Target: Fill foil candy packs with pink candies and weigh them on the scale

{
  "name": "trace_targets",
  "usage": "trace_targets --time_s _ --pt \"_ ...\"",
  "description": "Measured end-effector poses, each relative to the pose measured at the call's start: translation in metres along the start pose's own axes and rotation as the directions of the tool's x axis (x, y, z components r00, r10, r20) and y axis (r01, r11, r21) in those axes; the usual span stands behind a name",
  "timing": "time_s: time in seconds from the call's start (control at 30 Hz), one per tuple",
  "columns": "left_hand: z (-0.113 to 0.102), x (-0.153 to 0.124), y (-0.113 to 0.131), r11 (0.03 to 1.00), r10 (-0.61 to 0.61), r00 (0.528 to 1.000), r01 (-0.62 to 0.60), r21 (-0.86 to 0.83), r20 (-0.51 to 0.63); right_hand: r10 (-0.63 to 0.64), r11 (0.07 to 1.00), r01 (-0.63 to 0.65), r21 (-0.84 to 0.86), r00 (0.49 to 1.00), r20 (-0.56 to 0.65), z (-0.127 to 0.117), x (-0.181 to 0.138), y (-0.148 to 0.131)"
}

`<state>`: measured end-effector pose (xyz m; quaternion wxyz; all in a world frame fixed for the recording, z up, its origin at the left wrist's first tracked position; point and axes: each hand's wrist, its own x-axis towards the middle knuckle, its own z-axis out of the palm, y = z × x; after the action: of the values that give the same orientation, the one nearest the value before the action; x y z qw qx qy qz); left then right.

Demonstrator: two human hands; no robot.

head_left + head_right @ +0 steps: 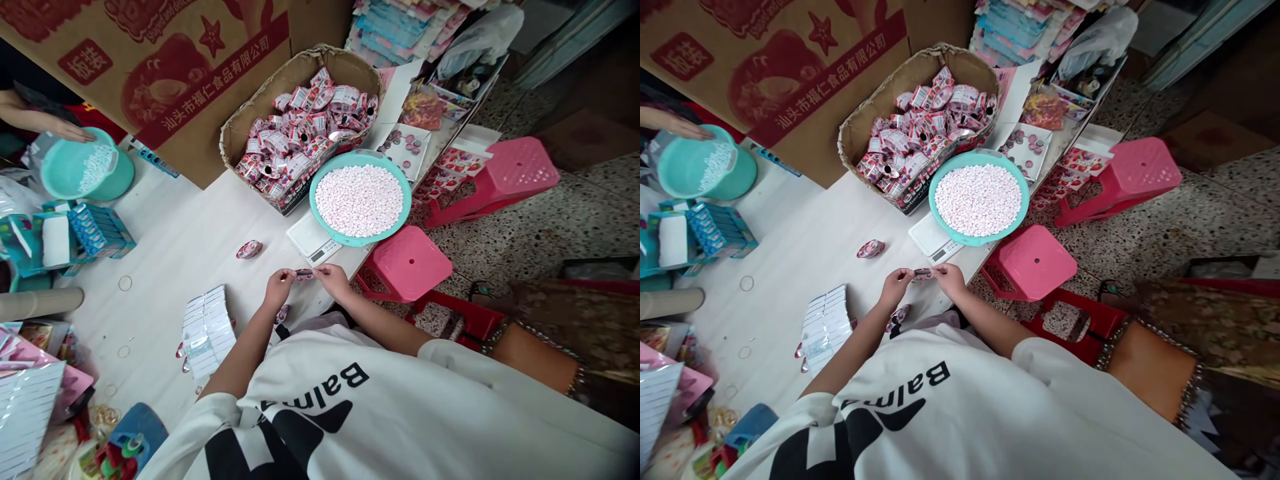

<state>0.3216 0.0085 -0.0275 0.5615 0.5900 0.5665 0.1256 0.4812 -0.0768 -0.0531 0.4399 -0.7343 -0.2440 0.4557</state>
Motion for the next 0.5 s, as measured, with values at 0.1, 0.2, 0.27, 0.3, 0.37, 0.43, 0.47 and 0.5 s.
trace_targets --time_s 0.1,0.2,0.27,0.3,0.37,0.43,0.47,0.5 --pt "-0.002 -0.001 0.001 1.000 0.002 1.000 -0.002 0.023 -0.004 -0.012 1.000 0.012 -0.008 1.000 0.017 -0.002 -0.003 0.001" --pt "-0.002 -0.002 0.001 0.998 -0.002 1.000 0.002 0.069 0.002 -0.014 1.000 0.014 -0.011 1.000 0.024 -0.001 -0.004 0.002" --pt "-0.002 -0.001 0.001 0.993 -0.001 1.000 0.003 0.117 -0.011 -0.006 1.000 0.006 -0.014 1.000 0.023 0.003 -0.004 0.004" --pt "-0.001 -0.001 0.001 0.989 0.000 1.000 0.004 0.145 -0.025 -0.002 1.000 0.003 -0.020 1.000 0.018 0.005 -0.003 0.005" --pt "0.000 -0.001 0.001 0.980 0.003 0.998 0.008 0.201 -0.056 -0.002 0.999 0.002 -0.037 1.000 0.000 0.009 -0.003 0.007" --pt "0.001 -0.001 0.000 0.970 0.005 0.997 0.014 0.241 -0.078 -0.008 0.998 0.007 -0.059 1.000 -0.020 0.012 -0.002 0.007" --pt "0.003 -0.001 -0.001 0.967 0.006 0.996 0.015 0.253 -0.085 -0.013 0.997 0.011 -0.072 0.999 -0.030 0.013 -0.002 0.007" --pt "0.004 -0.001 -0.002 0.965 0.008 0.996 0.015 0.262 -0.089 -0.019 0.996 0.015 -0.086 0.999 -0.042 0.013 -0.003 0.007"
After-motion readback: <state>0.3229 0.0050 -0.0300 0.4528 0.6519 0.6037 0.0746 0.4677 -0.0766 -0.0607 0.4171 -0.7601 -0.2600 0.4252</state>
